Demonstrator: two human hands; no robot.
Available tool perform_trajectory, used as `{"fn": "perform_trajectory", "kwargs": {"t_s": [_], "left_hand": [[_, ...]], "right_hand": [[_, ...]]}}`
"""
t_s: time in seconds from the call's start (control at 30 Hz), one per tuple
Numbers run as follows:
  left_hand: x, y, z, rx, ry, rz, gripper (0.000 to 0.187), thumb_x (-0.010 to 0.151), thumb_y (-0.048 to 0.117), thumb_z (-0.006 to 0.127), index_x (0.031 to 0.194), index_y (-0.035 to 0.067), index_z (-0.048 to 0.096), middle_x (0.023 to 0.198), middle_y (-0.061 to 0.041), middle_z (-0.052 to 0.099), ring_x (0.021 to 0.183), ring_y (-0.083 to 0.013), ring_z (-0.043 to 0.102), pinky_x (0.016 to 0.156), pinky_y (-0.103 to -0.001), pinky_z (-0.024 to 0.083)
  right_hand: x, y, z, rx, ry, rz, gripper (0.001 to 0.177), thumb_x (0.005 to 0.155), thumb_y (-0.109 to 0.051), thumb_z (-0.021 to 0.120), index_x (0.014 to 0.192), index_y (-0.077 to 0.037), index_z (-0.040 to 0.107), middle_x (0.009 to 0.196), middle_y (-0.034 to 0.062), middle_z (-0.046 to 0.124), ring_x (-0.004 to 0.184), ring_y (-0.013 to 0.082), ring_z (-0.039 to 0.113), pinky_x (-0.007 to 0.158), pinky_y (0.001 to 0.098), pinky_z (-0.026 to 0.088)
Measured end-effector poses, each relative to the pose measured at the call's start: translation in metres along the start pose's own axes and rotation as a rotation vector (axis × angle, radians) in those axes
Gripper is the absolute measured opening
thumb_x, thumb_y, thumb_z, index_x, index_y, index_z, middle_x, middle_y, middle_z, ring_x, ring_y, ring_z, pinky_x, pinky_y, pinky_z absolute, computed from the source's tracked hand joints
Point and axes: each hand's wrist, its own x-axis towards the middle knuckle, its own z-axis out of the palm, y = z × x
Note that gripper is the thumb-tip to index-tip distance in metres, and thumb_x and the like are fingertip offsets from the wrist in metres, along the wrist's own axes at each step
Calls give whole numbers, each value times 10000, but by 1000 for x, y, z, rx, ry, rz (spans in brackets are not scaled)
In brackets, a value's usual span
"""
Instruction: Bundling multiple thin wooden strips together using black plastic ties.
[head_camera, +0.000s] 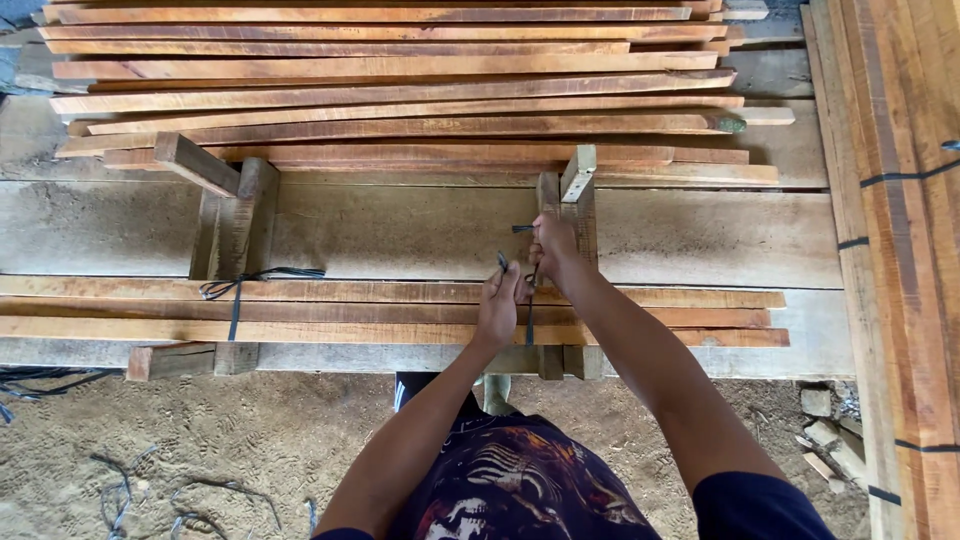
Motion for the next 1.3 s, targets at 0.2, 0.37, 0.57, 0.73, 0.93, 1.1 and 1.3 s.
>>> {"fn": "perform_trajectory", "kwargs": {"t_s": [0.2, 0.37, 0.57, 0.73, 0.93, 1.1, 1.3], "left_hand": [[-27, -2, 0, 112, 42, -61, 491, 1188, 393, 341, 752, 179, 414, 637, 47, 304, 604, -73, 271, 714, -377, 421], [-40, 45, 21, 98, 50, 13, 504, 1184, 292, 373, 692, 184, 382, 606, 89, 258, 578, -35, 264, 735, -296, 396], [-45, 48, 11, 211, -55, 36, 504, 1165, 261, 439, 667, 216, 385, 541, 67, 282, 488, -57, 298, 658, -278, 382], [-43, 34, 1, 326, -140, 87, 476, 1139, 226, 477, 667, 166, 464, 512, 24, 378, 459, -85, 371, 558, -305, 421], [-37, 43, 5, 300, -174, 151, 447, 1119, 135, 437, 676, 135, 496, 507, -18, 397, 426, -119, 293, 496, -316, 396], [-41, 34, -1, 255, -173, 118, 458, 1170, 208, 365, 723, 183, 459, 513, 19, 345, 452, -79, 229, 484, -306, 355], [-52, 26, -6, 383, -98, -5, 385, 1150, 231, 319, 1331, -47, 513, 1291, -236, 573, 1228, -433, 552, 1078, -570, 444]], "right_hand": [[-9, 3, 31, -133, 342, -88, 251, 852, -217, 632, 726, -132, 433, 572, -37, 299, 422, 120, 317, 449, 433, 269], [23, 35, 28, -580, 356, -294, 355, 859, -312, 634, 577, -141, 502, 526, 34, 428, 467, 171, 430, 468, 445, 317], [-2, 43, 42, -976, 248, -592, 415, 846, -306, 599, 484, -104, 622, 466, 114, 502, 498, 272, 544, 474, 429, 372], [-30, 27, 56, -1159, 112, -363, 404, 825, -342, 594, 697, 22, 715, 703, 221, 703, 777, 422, 747, 614, 495, 571], [-7, 39, 60, -1435, -29, -167, 515, 955, -357, 559, 1063, 113, 740, 1152, 326, 712, 1158, 460, 676, 905, 547, 609], [-12, 40, 61, -1349, 35, -140, 581, 922, -435, 564, 1078, 95, 742, 1123, 307, 720, 1138, 466, 686, 904, 588, 591], [-15, 31, 55, -1184, 75, -328, 469, 899, -357, 587, 830, 71, 765, 818, 273, 731, 898, 476, 736, 738, 524, 596]]}}
